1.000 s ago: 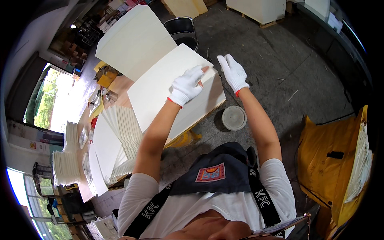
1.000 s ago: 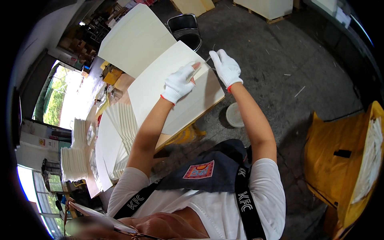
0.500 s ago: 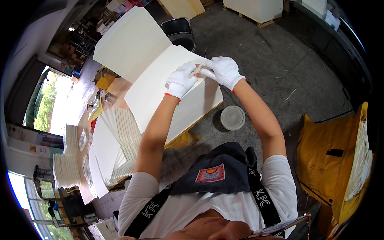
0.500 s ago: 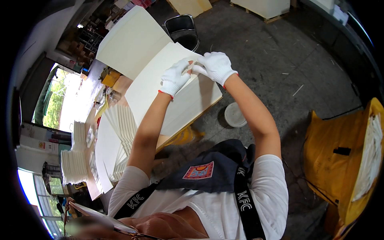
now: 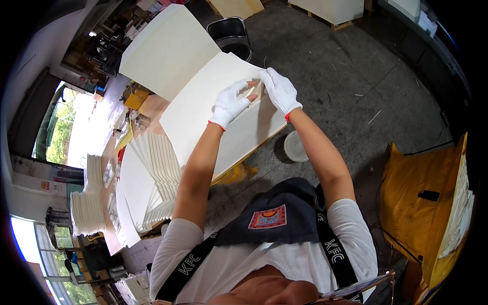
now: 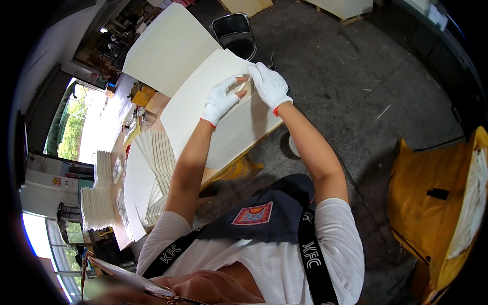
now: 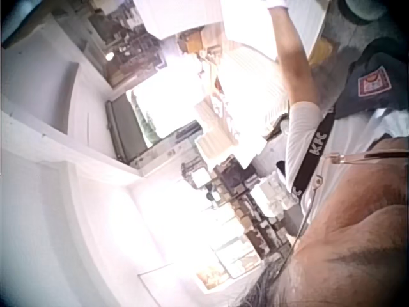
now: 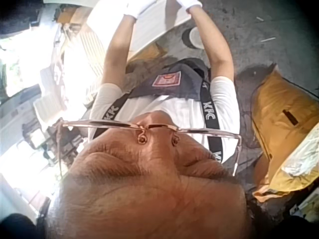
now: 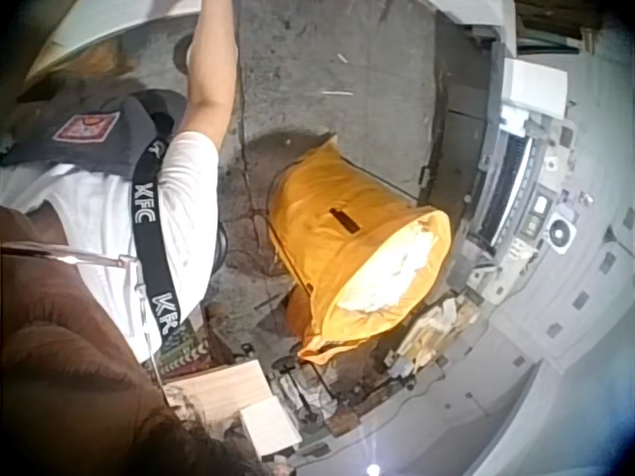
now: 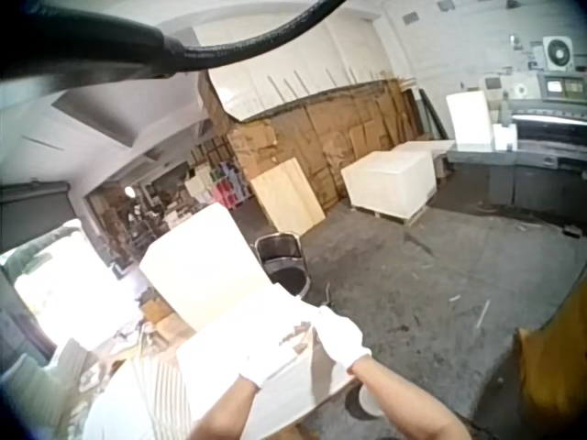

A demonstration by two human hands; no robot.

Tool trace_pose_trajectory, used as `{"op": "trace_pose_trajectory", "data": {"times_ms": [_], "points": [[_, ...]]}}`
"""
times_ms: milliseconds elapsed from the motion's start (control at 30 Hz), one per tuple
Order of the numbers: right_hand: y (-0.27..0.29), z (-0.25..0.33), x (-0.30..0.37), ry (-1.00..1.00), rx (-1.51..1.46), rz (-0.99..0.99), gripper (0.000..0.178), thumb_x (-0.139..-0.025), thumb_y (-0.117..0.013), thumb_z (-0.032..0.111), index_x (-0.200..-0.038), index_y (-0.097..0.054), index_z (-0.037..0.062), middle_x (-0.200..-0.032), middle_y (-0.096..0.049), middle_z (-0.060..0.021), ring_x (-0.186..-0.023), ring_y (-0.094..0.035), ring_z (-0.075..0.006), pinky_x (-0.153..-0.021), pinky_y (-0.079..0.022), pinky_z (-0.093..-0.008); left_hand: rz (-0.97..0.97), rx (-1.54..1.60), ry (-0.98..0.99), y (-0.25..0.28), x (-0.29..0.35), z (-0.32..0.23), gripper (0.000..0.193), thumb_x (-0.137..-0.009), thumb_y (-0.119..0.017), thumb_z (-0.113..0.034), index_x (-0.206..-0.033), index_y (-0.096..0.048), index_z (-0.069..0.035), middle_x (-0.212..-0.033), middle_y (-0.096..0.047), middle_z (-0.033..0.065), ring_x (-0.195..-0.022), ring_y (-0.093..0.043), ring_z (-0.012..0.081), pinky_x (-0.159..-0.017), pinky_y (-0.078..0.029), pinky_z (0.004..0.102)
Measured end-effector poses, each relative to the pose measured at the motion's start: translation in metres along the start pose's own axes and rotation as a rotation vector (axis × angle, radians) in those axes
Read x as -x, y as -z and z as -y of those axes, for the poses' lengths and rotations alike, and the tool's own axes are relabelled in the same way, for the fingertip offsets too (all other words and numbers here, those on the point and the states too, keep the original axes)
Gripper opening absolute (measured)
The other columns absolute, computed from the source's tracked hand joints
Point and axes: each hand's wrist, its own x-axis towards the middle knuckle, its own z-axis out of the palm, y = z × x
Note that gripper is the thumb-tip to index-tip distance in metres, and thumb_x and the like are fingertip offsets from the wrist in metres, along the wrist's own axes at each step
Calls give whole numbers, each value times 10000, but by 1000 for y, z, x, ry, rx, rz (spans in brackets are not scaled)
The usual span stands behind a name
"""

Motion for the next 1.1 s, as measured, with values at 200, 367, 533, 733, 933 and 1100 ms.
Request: {"op": "trace_pose_trajectory", "data": {"times_ms": [200, 367, 533, 733, 933, 1100], "points": [[0, -2, 1, 9, 2, -7, 489, -1041, -360, 516, -1102, -602, 95, -990, -681, -250, -948, -636, -453, -814, -474, -533, -13, -4, 38, 2, 0, -8, 391, -913, -686, -254, -1266, -671, -87, -1245, -692, 149, -1157, -659, 283, -1014, -482, 342], [3, 6, 6, 29, 27, -4, 476, -1040, -358, 513, -1117, -591, 106, -973, -683, -243, -935, -644, -443, -807, -477, -532, -81, 130, -14, 0, 4, -6, 374, -939, -644, -245, -1285, -659, -105, -1195, -705, 158, -1130, -673, 276, -1005, -490, 333], [0, -1, 3, 16, 45, -8, 471, -1042, -345, 505, -1102, -583, 103, -962, -682, -241, -922, -645, -444, -802, -476, -534, 0, -28, 29, -1, 4, -7, 362, -925, -684, -262, -1263, -668, -134, -1140, -720, 148, -1083, -688, 263, -959, -513, 337], [0, 0, 3, 12, 32, -5, 479, -1042, -339, 508, -1097, -582, 100, -974, -679, -242, -932, -644, -442, -812, -478, -529, -2, -48, 37, -2, 3, -6, 360, -920, -698, -264, -1257, -673, -140, -1156, -719, 147, -1069, -689, 274, -944, -519, 347], [1, 1, 3, -14, 25, 15, 479, -1042, -332, 508, -1105, -580, 103, -996, -682, -230, -944, -650, -431, -820, -480, -524, -69, -2, 48, -5, 3, -5, 328, -957, -630, -207, -1280, -667, -161, -1164, -718, 150, -1067, -690, 280, -940, -519, 343], [-1, -1, 4, 12, 38, 1, 465, -1042, -330, 497, -1115, -575, 109, -992, -683, -231, -941, -649, -432, -816, -480, -525, -6, -36, 27, -3, 3, -5, 343, -940, -659, -247, -1273, -658, -163, -1144, -720, 150, -1065, -690, 295, -940, -520, 344]]}}
